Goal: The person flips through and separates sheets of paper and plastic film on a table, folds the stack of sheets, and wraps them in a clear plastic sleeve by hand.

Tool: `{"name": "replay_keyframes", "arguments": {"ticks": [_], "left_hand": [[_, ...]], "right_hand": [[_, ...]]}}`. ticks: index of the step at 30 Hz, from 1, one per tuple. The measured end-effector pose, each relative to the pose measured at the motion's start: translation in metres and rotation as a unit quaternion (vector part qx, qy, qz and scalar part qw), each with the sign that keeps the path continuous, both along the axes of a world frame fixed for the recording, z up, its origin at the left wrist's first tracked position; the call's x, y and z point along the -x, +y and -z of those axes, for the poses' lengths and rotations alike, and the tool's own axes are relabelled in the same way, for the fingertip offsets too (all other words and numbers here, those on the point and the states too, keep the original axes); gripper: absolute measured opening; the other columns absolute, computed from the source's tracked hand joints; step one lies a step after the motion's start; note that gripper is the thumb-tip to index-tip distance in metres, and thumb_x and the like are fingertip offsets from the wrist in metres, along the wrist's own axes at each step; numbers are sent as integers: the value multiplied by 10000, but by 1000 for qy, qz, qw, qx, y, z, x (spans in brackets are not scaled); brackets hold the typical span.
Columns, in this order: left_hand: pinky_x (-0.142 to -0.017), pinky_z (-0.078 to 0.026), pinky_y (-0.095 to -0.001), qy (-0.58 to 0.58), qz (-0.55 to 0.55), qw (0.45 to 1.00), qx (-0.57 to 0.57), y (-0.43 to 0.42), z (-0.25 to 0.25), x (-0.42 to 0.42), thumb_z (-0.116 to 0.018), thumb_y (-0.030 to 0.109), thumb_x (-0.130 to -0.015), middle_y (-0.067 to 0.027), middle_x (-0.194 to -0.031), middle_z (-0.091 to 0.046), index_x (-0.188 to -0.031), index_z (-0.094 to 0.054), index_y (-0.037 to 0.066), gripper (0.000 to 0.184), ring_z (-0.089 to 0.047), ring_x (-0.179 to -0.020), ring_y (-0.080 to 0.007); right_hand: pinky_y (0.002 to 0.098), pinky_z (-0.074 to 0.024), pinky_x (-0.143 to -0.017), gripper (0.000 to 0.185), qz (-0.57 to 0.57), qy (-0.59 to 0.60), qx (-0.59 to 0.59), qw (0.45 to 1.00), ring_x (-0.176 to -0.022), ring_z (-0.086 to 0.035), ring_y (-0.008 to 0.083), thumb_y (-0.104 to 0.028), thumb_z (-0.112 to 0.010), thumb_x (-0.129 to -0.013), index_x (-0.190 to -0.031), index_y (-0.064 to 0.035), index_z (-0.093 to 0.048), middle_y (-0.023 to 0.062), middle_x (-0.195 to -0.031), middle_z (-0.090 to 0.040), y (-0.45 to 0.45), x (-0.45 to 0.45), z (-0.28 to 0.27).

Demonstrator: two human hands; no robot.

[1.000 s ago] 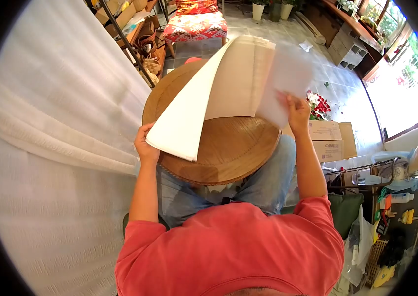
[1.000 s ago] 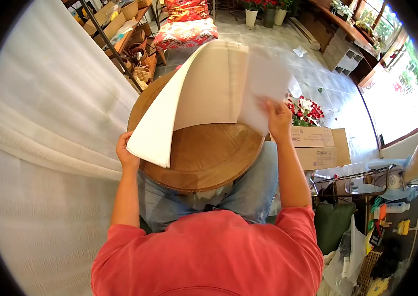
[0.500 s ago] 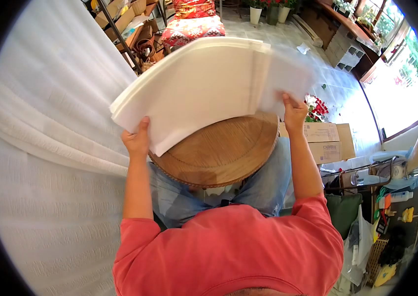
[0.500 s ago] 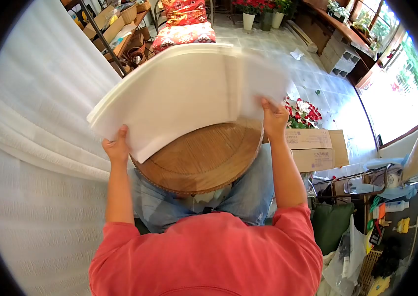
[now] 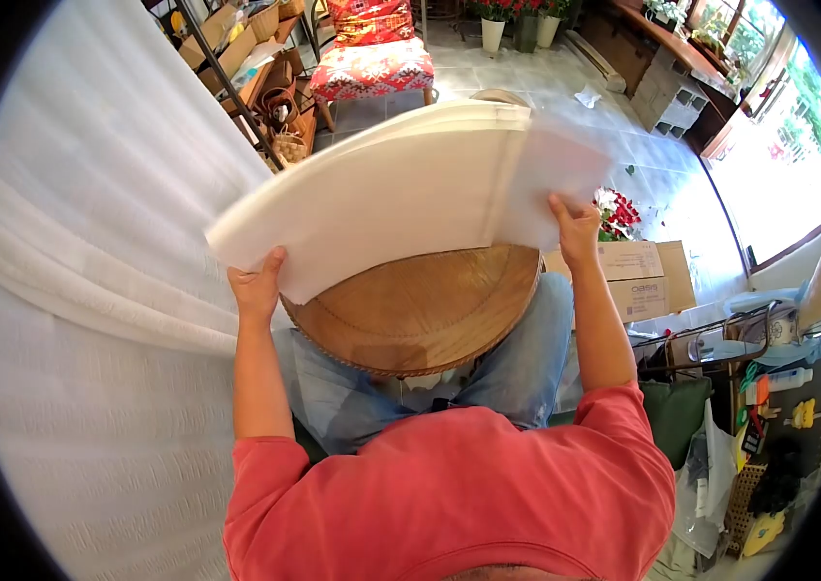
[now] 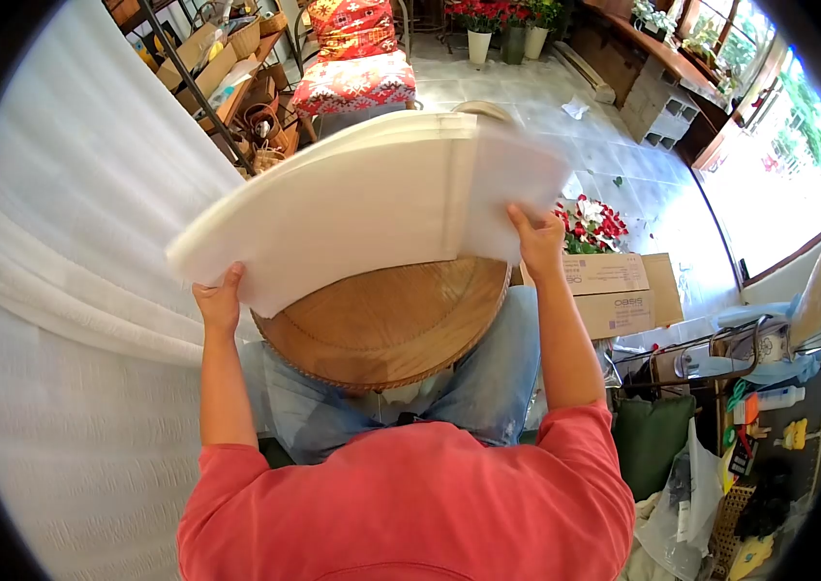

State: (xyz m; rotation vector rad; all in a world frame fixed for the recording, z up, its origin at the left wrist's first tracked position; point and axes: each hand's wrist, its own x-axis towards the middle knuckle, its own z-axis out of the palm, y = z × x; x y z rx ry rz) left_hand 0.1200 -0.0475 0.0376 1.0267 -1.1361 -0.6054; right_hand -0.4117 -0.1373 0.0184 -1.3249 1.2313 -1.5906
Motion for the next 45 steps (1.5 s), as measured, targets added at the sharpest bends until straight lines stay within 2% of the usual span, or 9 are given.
{"name": "replay_keyframes", "arguments": {"ticks": [7,10,13,17,22,25,32,40,45], "left_hand": [[-983,-541,-346,14,57,998,-12,7,7,-16,-903,145,-882,-48,-1210,-724,-1279,-687,20,468,-678,-1101,-181],[-969,-556,-343,-52,-14,988,-146,7,14,-26,-913,120,-868,-56,-1182,-742,-1277,-701,21,471,-686,-1079,-173],[-976,-556,-337,39,63,997,-4,11,-9,-3,-906,78,-864,-46,-1182,-743,-1254,-717,28,436,-687,-1087,-167],[-987,-558,-342,44,96,994,-9,8,10,-17,-884,50,-879,-51,-1207,-740,-1296,-693,27,458,-684,-1116,-172],[-997,-565,-357,56,106,993,20,7,12,-16,-850,-4,-891,-63,-1237,-742,-1304,-693,24,443,-695,-1130,-181],[-994,-572,-362,66,121,990,-6,12,12,-18,-842,-19,-893,-67,-1228,-744,-1281,-705,22,413,-703,-1115,-184],[-971,-584,-360,60,125,990,24,7,5,-17,-841,-25,-891,-67,-1195,-750,-1260,-725,23,390,-707,-1108,-186],[-900,-573,-313,32,142,986,-86,6,12,-22,-855,57,-916,-40,-1085,-770,-1151,-774,12,253,-705,-981,-149],[-907,-578,-316,43,98,994,13,4,-7,3,-833,90,-947,-73,-1120,-775,-1187,-743,-23,281,-714,-998,-153]], "right_hand": [[308,-572,-889,336,8,6,24,1000,-986,-713,142,-127,-846,-935,-1220,21,-746,53,-1104,-779,9,15,-8],[362,-543,-1020,642,66,75,148,984,-1179,-678,213,-133,-894,-868,-1425,4,-605,132,-1328,-704,13,9,-65],[463,-412,-1198,931,236,343,318,852,-1430,-529,336,-221,-955,-759,-1540,-23,-490,196,-1548,-554,45,-39,-169],[545,-317,-1258,1048,25,576,336,745,-1462,-491,344,-469,-923,-740,-1582,-51,-459,187,-1541,-543,56,-130,-216],[490,-484,-1029,798,-128,633,260,718,-1136,-675,335,-472,-898,-758,-1375,-46,-622,147,-1191,-723,25,-170,-202],[460,-507,-919,668,-128,622,237,735,-985,-704,336,-438,-893,-768,-1258,-48,-663,133,-1055,-747,30,-172,-209],[459,-510,-896,501,-76,578,327,744,-934,-694,332,-337,-875,-809,-1180,-49,-700,121,-977,-725,30,-160,-195],[432,-499,-812,281,-61,572,376,727,-840,-677,317,-243,-846,-841,-997,-60,-700,106,-868,-702,25,-159,-183],[448,-505,-747,224,-113,593,358,712,-763,-683,325,-212,-777,-899,-838,-67,-618,105,-778,-668,12,-156,-184]]}}
